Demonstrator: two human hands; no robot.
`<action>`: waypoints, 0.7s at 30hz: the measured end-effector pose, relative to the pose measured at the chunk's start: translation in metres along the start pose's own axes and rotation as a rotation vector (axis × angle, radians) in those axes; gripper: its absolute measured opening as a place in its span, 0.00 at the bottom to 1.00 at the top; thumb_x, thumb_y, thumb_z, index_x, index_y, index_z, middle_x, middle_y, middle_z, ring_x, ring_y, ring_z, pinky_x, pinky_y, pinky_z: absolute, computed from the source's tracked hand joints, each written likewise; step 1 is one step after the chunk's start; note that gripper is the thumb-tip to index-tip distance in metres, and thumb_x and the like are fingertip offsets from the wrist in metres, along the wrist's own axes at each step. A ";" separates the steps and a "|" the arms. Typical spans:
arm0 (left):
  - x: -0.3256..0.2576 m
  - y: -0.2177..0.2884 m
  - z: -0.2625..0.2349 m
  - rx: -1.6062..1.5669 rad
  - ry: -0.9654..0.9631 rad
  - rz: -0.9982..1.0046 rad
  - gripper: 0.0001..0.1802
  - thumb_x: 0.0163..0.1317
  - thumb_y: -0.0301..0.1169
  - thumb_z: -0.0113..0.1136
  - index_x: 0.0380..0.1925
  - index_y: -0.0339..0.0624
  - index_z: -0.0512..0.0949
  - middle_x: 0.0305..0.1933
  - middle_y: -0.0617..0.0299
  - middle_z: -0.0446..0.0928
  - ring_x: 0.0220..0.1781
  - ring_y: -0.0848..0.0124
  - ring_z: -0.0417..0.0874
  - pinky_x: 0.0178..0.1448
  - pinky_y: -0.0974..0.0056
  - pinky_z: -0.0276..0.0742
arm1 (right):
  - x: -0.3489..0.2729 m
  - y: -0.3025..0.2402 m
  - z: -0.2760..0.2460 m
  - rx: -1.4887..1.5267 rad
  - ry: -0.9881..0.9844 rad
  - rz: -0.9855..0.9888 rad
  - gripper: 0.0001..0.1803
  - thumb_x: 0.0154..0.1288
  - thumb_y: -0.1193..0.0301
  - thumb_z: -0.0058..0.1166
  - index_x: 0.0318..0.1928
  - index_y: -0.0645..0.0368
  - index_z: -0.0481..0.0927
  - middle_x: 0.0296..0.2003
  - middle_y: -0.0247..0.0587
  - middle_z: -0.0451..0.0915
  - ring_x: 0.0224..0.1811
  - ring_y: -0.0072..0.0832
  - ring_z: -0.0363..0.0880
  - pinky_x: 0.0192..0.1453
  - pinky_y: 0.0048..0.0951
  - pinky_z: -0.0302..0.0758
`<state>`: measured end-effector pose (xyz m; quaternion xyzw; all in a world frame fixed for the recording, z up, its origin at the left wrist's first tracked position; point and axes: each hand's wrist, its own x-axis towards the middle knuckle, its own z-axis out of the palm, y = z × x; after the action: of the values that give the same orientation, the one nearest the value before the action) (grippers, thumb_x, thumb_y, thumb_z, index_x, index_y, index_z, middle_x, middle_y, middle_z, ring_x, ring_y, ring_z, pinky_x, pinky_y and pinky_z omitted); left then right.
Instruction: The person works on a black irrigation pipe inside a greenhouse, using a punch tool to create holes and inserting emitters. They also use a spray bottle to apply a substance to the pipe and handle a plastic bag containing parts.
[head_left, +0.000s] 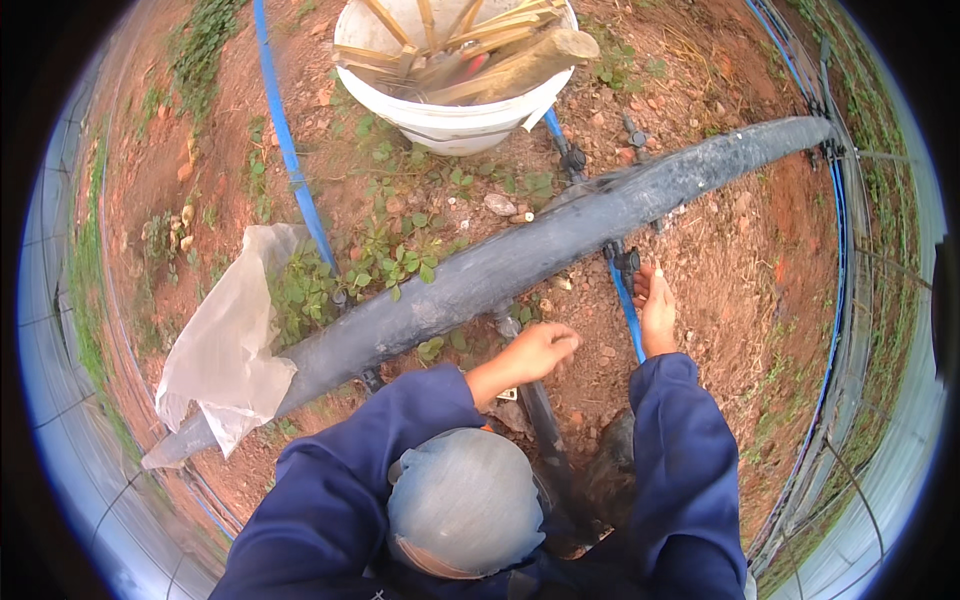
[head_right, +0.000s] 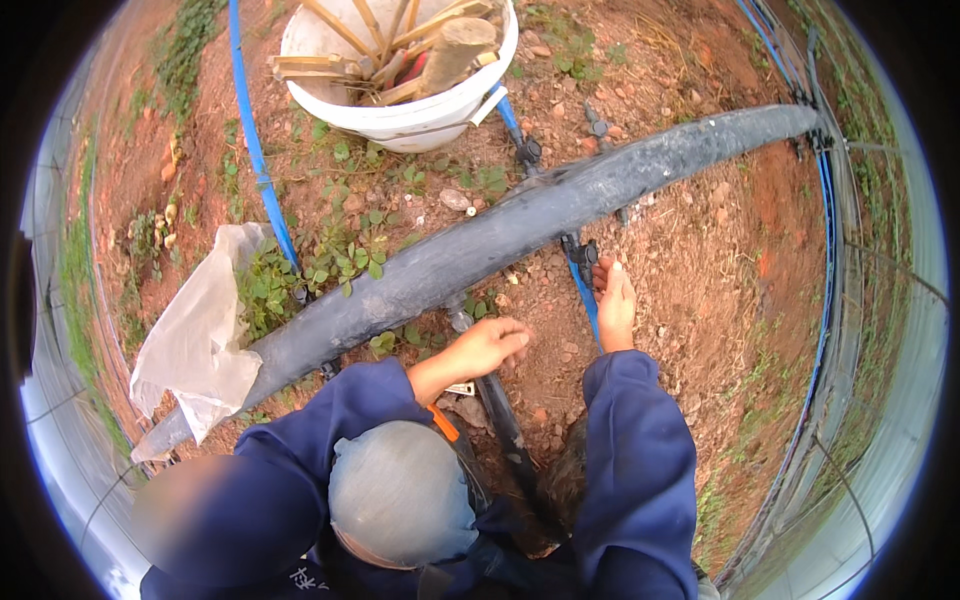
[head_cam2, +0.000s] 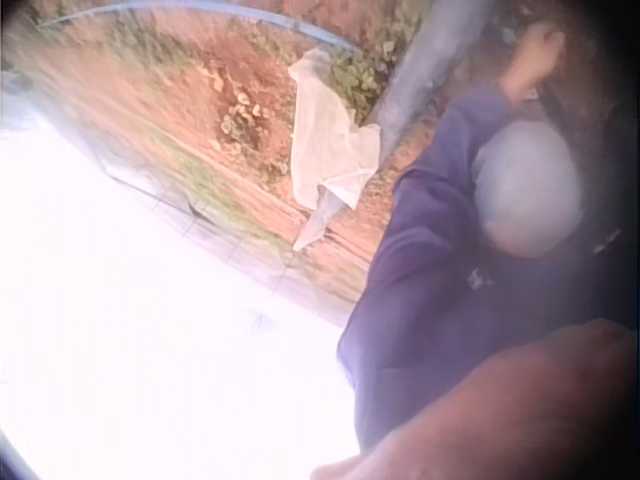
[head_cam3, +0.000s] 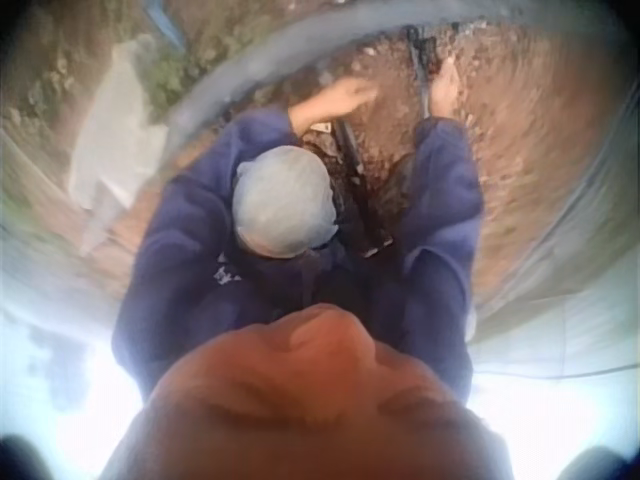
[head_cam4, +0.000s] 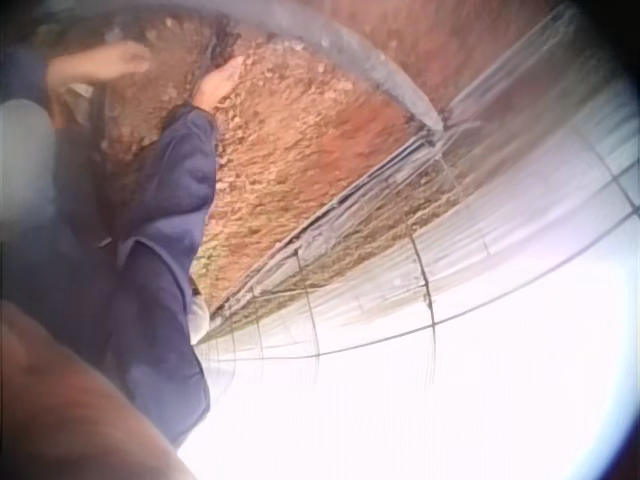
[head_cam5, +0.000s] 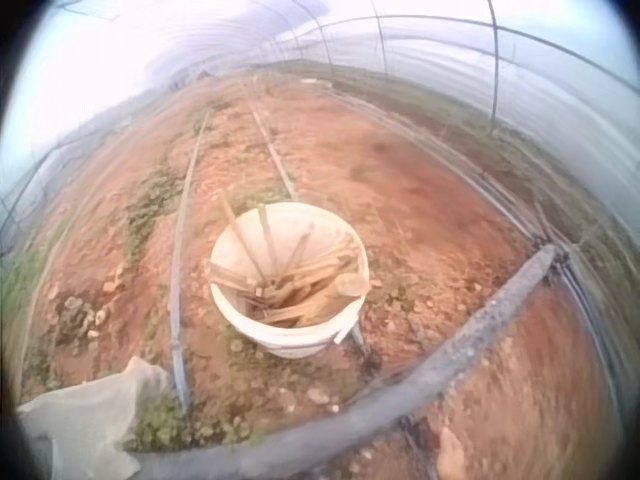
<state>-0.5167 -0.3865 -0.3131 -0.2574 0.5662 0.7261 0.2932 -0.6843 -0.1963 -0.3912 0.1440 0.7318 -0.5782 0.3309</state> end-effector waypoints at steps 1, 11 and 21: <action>0.008 0.001 0.003 -0.059 0.029 -0.016 0.18 0.77 0.38 0.52 0.55 0.36 0.79 0.37 0.63 0.83 0.34 0.74 0.82 0.41 0.65 0.79 | 0.000 0.011 -0.004 0.009 0.081 -0.012 0.22 0.80 0.61 0.43 0.59 0.65 0.79 0.55 0.44 0.82 0.50 0.30 0.80 0.56 0.32 0.75; 0.021 0.014 0.000 -0.173 -0.008 -0.011 0.18 0.79 0.39 0.50 0.58 0.40 0.78 0.42 0.64 0.82 0.41 0.73 0.82 0.45 0.64 0.79 | 0.047 0.001 -0.006 0.009 -0.225 0.205 0.08 0.75 0.70 0.50 0.48 0.56 0.81 0.34 0.33 0.84 0.30 0.23 0.81 0.32 0.27 0.77; -0.015 0.005 -0.011 -0.067 -0.015 0.020 0.20 0.77 0.41 0.53 0.59 0.39 0.77 0.42 0.62 0.83 0.41 0.72 0.82 0.46 0.64 0.79 | 0.059 -0.019 0.008 0.063 -0.337 0.337 0.18 0.73 0.67 0.58 0.58 0.63 0.80 0.46 0.44 0.88 0.35 0.24 0.83 0.38 0.25 0.80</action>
<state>-0.5094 -0.4003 -0.3013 -0.2560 0.5420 0.7494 0.2813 -0.7361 -0.2197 -0.4162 0.1758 0.6133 -0.5534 0.5354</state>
